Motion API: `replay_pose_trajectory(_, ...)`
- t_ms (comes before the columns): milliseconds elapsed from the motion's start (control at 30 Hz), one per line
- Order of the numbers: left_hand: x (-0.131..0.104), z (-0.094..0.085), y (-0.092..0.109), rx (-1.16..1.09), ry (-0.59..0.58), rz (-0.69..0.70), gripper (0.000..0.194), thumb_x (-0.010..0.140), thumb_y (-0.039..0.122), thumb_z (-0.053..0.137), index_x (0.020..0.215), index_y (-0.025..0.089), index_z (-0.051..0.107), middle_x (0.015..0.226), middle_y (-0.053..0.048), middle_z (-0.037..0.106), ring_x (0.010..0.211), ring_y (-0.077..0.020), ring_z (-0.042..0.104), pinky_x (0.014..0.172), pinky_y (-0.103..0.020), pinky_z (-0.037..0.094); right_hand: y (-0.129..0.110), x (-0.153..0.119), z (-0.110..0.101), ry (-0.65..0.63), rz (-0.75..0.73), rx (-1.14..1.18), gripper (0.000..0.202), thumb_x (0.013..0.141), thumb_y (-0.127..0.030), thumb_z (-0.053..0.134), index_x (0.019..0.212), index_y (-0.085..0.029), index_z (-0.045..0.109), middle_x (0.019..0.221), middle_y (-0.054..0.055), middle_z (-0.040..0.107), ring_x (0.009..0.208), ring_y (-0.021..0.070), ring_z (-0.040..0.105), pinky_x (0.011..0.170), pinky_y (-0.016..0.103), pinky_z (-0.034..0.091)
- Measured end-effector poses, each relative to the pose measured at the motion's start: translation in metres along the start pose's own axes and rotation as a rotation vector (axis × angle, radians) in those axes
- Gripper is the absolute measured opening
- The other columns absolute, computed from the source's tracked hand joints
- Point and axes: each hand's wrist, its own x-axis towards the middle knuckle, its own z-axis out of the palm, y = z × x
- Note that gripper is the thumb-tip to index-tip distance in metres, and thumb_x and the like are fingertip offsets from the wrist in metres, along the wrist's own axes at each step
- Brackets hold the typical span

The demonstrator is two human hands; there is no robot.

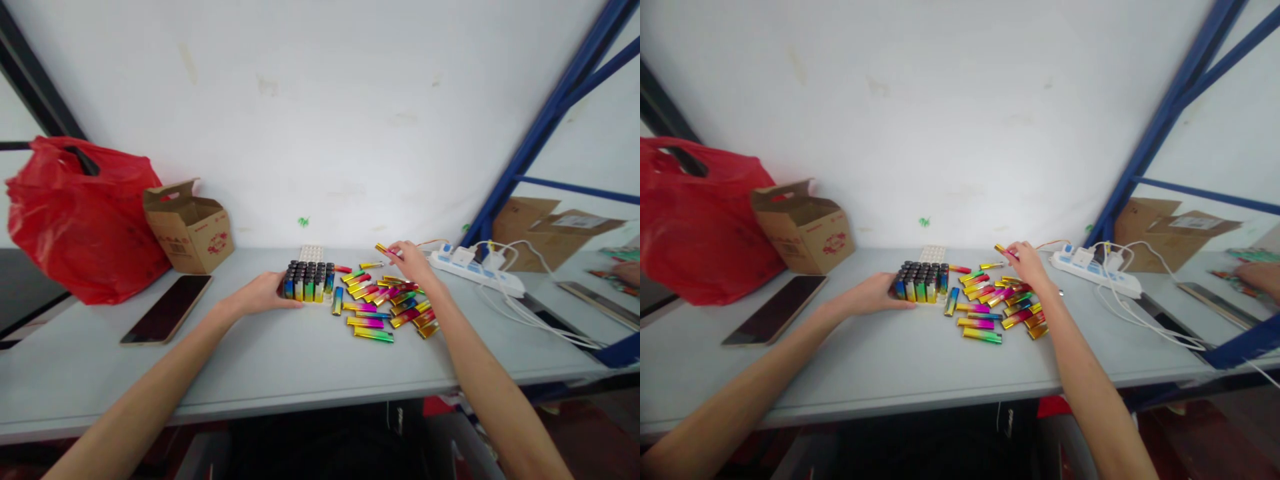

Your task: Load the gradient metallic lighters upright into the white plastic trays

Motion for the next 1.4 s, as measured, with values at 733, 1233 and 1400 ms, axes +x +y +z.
replay_pose_trajectory(733,-0.001,0.001,0.000,-0.068,0.026,0.037,0.065,0.066,0.075,0.073,0.102,0.021,0.070,0.089,-0.003,0.076,0.075,-0.0227,0.066,0.066,-0.030,0.048,-0.131,-0.037,0.034,-0.416,0.200,1.266,0.043,0.085,-0.064,0.069,0.100,-0.026,0.058,0.064,-0.009,0.045,0.051,0.0077,0.045,0.052,0.021,0.046)
replay_pose_trajectory(1233,-0.001,0.000,-0.001,-0.036,0.007,0.019,0.068,0.067,0.076,0.072,0.106,0.020,0.070,0.098,-0.006,0.076,0.083,-0.0256,0.068,0.072,-0.032,0.050,-0.140,-0.043,0.051,-0.370,0.462,1.105,0.044,0.092,-0.048,0.045,0.057,-0.022,0.037,0.047,-0.008,0.023,0.040,0.0065,0.015,0.038,0.021,0.011)
replay_pose_trajectory(1400,0.000,0.001,-0.002,-0.011,0.005,0.031,0.066,0.070,0.076,0.071,0.104,0.019,0.070,0.097,-0.006,0.076,0.080,-0.0247,0.067,0.069,-0.032,0.049,-0.140,-0.041,0.049,-0.371,0.402,1.109,0.048,0.091,-0.057,0.049,0.060,-0.022,0.040,0.050,-0.007,0.026,0.041,0.0073,0.017,0.040,0.022,0.013)
